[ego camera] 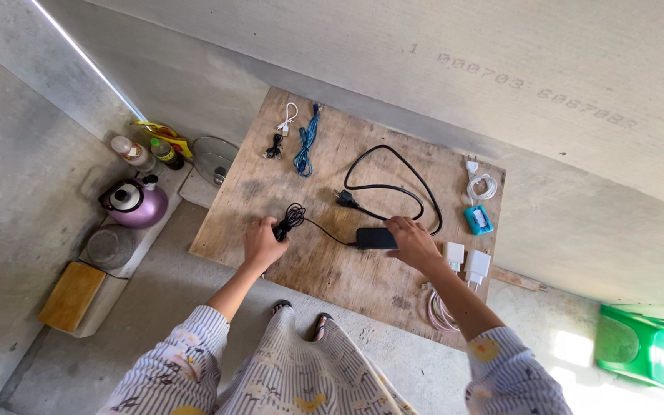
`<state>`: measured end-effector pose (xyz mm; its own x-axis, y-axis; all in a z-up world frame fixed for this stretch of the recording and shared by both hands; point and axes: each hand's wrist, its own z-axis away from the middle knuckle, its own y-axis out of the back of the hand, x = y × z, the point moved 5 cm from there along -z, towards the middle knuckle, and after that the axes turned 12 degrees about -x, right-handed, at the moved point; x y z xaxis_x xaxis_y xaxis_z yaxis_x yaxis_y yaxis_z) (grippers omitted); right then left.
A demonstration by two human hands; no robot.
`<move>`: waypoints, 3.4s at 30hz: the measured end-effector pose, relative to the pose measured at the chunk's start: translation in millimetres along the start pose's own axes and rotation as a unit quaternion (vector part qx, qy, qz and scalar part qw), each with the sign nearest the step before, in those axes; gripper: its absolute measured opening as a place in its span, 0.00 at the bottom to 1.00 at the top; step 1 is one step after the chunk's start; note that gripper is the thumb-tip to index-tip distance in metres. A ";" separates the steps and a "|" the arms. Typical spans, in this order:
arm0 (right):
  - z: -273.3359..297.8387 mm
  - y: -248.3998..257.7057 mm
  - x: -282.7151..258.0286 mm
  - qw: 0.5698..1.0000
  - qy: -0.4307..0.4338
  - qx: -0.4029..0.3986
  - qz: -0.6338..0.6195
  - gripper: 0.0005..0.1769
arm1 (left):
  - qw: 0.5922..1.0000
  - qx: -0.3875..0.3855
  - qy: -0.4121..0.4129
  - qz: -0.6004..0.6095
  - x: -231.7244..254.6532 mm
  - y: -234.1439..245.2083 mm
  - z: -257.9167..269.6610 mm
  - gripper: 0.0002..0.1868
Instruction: The person organizes various cables on a wooden table. They coil a blue cable, then a black cable, and finally a power cord with a plug, placing each neatly on the table.
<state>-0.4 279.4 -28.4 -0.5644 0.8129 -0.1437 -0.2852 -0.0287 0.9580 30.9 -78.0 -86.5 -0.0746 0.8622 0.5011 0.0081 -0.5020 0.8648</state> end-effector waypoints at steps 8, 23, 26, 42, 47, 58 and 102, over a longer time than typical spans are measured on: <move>-49.8 80.0 39.8 0.979 -0.017 0.203 -0.008 0.37 | 0.978 -0.066 -0.095 0.176 42.9 -9.0 -26.6 0.08; -38.8 154.2 36.7 0.563 0.010 0.114 -0.818 0.12 | 0.507 -0.529 0.230 0.640 188.9 -36.8 -34.8 0.65; -17.6 149.9 12.6 0.505 0.064 0.155 -0.847 0.11 | 0.334 -0.301 0.338 0.827 193.5 -46.3 -45.7 0.66; 31.0 53.1 -95.0 0.661 -0.033 0.336 -0.671 0.16 | 0.644 -0.378 -0.046 0.663 216.4 36.4 -109.5 0.15; 29.5 74.8 -109.8 0.798 -0.038 0.309 -0.516 0.15 | 0.673 -0.387 -0.072 0.626 211.8 58.2 -120.4 0.11; 47.8 103.0 -79.1 0.717 -0.003 0.331 -0.613 0.21 | 0.747 -0.367 -0.012 0.554 206.6 85.0 -143.5 0.11; -33.6 98.6 -54.9 0.846 -0.167 0.300 -0.409 0.40 | 0.625 -0.294 -0.111 0.715 239.6 55.1 -105.3 0.37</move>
<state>-23.6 212.5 65.5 -0.0896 0.5397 -0.8370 0.0253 0.8414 0.5398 -91.6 93.7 78.1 -0.2705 -0.5402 0.7969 -0.4639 -0.6522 -0.5996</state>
